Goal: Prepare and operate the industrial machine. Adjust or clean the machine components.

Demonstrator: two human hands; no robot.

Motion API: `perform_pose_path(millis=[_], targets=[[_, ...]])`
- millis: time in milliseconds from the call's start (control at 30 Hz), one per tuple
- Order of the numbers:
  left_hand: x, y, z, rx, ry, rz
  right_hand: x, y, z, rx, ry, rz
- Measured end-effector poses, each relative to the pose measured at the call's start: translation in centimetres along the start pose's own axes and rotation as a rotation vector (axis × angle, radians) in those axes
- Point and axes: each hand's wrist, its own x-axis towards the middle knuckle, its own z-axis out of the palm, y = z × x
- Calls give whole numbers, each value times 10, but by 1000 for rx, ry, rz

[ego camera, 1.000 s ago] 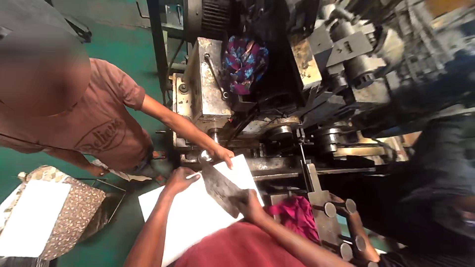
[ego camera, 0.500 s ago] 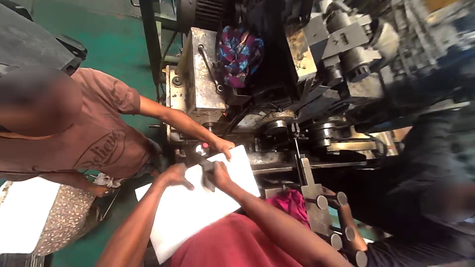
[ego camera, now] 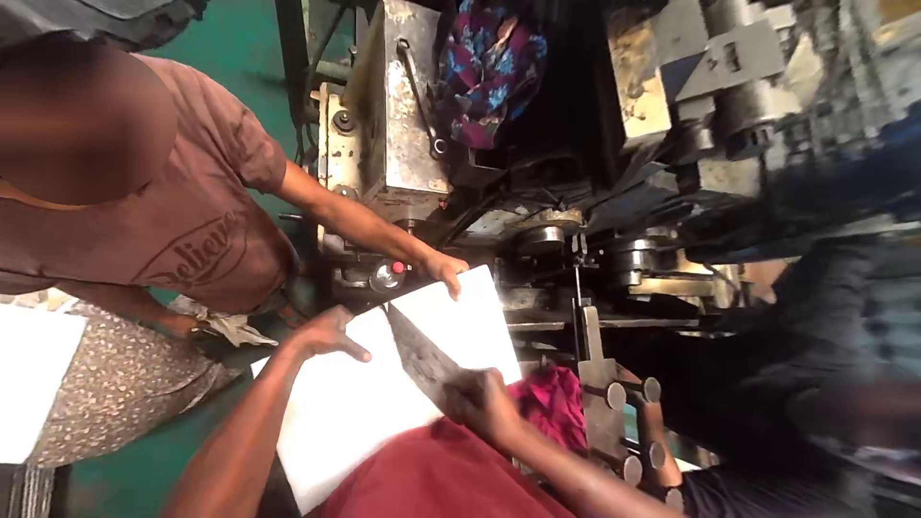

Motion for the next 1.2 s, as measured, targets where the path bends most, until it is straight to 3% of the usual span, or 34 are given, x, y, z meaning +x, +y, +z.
perform_pose_path(millis=[100,167,300,400,467,600,667,767,833,933,1100,1200], targets=[[15,-11,4,-10,-65,10,63,-11,40,-44,-119,154],[14,-21,3,-32,-16,14,84,-19,39,-95,-213,177],[-11,-21,-8,-170,72,7,5,1,-7,-64,-119,-68],[7,-20,-13,-184,-9,25,47,-3,29,-72,-185,96],[13,-32,-6,-119,25,11,78,-8,53,-107,-233,155],[-15,-44,-16,-133,196,-54,18,-4,4,-132,-180,-136],[-14,-45,-18,-174,178,-57,20,1,17,-131,-197,-86],[-6,-62,-13,-217,157,-61,76,-6,69,-134,-342,151],[-19,-66,-14,-201,223,-125,74,-21,62,-201,-384,65],[-33,-70,-17,-221,261,-167,25,-10,23,-205,-311,-85],[-36,-85,-10,-229,292,-187,80,-17,93,-224,-469,132],[-59,-100,-18,-285,396,-227,42,-23,43,-202,-381,-96]])
